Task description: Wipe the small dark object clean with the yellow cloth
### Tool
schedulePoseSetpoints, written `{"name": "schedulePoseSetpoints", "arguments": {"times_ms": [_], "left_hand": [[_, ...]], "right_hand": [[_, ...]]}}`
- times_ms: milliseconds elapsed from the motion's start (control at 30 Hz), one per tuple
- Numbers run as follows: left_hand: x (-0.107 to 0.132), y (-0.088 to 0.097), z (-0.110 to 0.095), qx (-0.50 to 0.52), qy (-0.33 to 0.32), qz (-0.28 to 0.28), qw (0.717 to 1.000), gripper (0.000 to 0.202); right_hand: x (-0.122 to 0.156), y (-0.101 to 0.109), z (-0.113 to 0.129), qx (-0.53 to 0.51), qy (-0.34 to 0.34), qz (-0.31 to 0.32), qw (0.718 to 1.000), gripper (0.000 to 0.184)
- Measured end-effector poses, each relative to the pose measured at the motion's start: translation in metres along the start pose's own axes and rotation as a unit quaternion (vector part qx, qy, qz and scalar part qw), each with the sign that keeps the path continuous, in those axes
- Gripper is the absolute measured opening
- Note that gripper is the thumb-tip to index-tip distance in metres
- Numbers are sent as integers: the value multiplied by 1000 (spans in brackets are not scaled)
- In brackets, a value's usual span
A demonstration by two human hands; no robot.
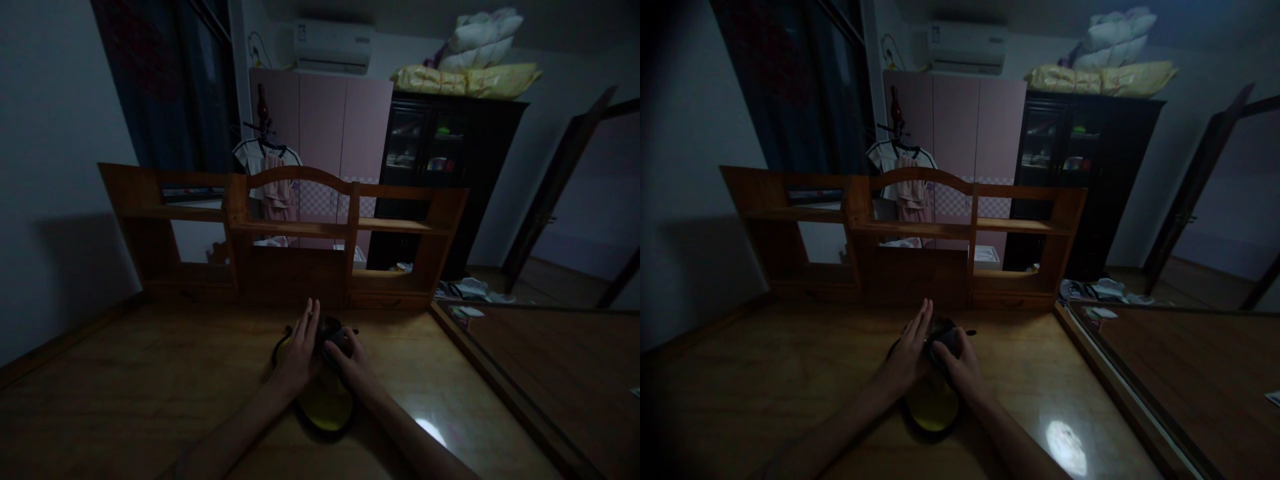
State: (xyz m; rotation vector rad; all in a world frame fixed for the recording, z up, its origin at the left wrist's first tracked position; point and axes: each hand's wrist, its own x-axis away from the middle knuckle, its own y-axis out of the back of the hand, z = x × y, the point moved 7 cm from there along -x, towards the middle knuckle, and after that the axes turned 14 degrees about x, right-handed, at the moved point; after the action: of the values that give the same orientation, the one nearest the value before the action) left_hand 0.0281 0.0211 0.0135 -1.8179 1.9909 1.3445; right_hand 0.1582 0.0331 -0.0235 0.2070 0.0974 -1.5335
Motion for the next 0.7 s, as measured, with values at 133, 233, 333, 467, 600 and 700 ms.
{"name": "schedulePoseSetpoints", "arguments": {"times_ms": [133, 233, 333, 467, 600, 700], "left_hand": [[-4, 7, 15, 137, 64, -54, 987, 85], [-5, 9, 44, 395, 163, -166, 889, 67], [-2, -2, 69, 618, 239, -236, 711, 47], [-1, -8, 77, 749, 277, -233, 554, 45], [-3, -9, 68, 797, 308, -174, 490, 61], [-4, -13, 61, 793, 324, -141, 496, 66]], "right_hand": [[-3, -4, -6, -95, -38, 27, 994, 44], [-3, -8, -4, -188, -88, 55, 977, 41], [-1, -8, 2, -269, -149, 104, 946, 44], [-1, 2, 3, -305, -208, 154, 917, 50], [-8, 12, -2, -286, -202, 146, 925, 52], [-9, 8, 1, -278, -186, 149, 930, 54]]}}
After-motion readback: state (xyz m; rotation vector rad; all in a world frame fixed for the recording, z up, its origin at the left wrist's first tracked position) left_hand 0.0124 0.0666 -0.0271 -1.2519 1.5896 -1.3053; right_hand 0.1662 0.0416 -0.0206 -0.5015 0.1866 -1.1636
